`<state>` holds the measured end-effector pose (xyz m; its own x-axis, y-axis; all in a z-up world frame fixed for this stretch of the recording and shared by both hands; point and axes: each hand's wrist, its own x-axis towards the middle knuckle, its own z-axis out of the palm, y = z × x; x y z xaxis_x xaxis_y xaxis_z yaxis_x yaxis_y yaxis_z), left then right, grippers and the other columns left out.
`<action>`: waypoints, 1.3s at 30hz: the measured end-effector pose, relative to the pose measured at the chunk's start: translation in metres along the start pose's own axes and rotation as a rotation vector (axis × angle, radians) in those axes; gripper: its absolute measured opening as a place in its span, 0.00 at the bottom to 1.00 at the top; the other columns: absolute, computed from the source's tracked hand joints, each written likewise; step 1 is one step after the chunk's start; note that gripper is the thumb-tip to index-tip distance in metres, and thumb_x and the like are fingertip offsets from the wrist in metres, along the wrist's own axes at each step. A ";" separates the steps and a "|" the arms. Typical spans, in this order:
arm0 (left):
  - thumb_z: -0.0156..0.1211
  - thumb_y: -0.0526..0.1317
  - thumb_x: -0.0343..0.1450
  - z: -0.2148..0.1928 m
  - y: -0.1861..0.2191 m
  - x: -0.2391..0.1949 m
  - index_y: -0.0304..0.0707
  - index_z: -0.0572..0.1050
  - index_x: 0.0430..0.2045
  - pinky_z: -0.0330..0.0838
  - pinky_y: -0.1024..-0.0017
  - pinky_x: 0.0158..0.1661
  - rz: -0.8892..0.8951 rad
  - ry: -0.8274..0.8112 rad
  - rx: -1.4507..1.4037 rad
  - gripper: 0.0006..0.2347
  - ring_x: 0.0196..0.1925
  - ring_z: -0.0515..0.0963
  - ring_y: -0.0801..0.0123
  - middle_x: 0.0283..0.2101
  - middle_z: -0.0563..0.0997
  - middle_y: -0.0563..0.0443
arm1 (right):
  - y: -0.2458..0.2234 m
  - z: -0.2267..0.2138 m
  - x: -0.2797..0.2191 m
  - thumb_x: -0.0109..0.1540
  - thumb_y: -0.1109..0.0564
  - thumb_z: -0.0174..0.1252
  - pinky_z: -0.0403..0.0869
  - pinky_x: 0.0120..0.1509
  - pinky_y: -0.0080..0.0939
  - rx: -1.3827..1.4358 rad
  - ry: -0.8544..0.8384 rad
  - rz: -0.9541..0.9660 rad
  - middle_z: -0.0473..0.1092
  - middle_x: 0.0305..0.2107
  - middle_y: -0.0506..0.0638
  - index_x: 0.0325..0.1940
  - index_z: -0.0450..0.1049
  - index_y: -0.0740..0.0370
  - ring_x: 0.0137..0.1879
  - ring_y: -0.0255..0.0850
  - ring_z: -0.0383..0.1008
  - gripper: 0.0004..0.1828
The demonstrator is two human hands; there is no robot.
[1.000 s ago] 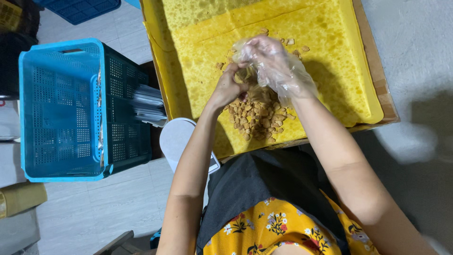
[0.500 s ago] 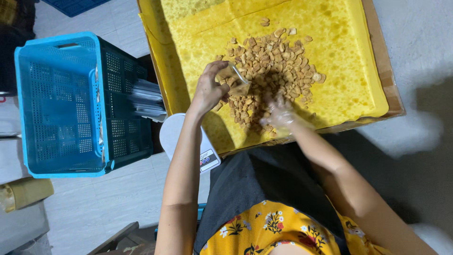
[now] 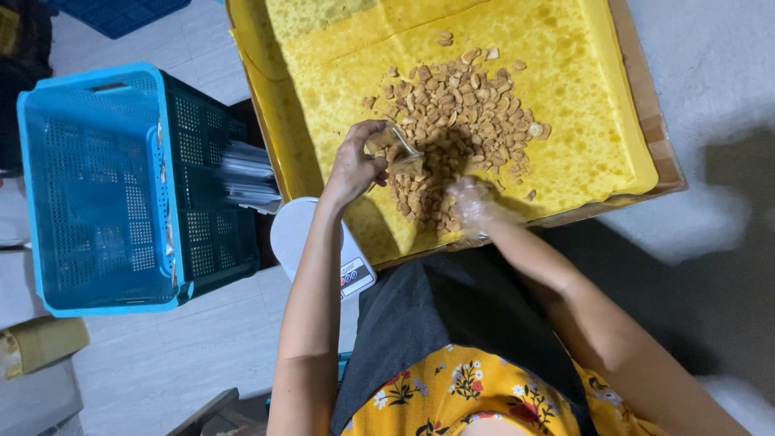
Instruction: The person places snacks from a large container into individual silver bags using a scoop, weighs each bag on a digital scale, and places the filled bags into a blue crate.
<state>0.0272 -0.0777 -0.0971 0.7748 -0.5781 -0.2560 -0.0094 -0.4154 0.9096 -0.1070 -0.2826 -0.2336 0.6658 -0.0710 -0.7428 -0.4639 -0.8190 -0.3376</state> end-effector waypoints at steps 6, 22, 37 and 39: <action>0.53 0.22 0.63 0.005 0.001 0.006 0.24 0.64 0.61 0.84 0.73 0.32 0.031 -0.072 -0.003 0.27 0.32 0.85 0.65 0.66 0.64 0.39 | 0.010 -0.021 -0.017 0.59 0.53 0.59 0.79 0.42 0.40 0.581 0.096 -0.080 0.66 0.55 0.47 0.61 0.67 0.55 0.42 0.35 0.69 0.26; 0.61 0.26 0.64 0.036 0.006 0.032 0.26 0.60 0.64 0.85 0.71 0.32 0.040 -0.169 -0.119 0.30 0.38 0.84 0.62 0.62 0.64 0.30 | -0.060 -0.152 -0.091 0.60 0.52 0.66 0.80 0.41 0.35 1.254 0.086 -0.776 0.72 0.54 0.51 0.60 0.69 0.53 0.53 0.40 0.77 0.25; 0.54 0.21 0.64 0.010 0.003 -0.004 0.30 0.69 0.58 0.82 0.73 0.28 0.006 -0.117 -0.140 0.25 0.31 0.82 0.68 0.62 0.68 0.40 | 0.102 -0.098 -0.021 0.70 0.52 0.52 0.73 0.68 0.45 0.103 0.181 0.144 0.68 0.64 0.54 0.74 0.62 0.43 0.60 0.46 0.76 0.26; 0.54 0.21 0.63 0.013 -0.007 -0.008 0.30 0.70 0.57 0.81 0.73 0.27 -0.006 -0.094 -0.135 0.24 0.30 0.82 0.67 0.63 0.69 0.41 | 0.112 -0.069 0.012 0.58 0.55 0.62 0.67 0.69 0.48 -0.308 0.157 0.020 0.55 0.71 0.53 0.74 0.56 0.38 0.68 0.51 0.63 0.42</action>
<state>0.0127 -0.0793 -0.1060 0.7118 -0.6418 -0.2853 0.0846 -0.3248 0.9420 -0.1106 -0.4140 -0.2404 0.7516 -0.1557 -0.6410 -0.2954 -0.9483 -0.1161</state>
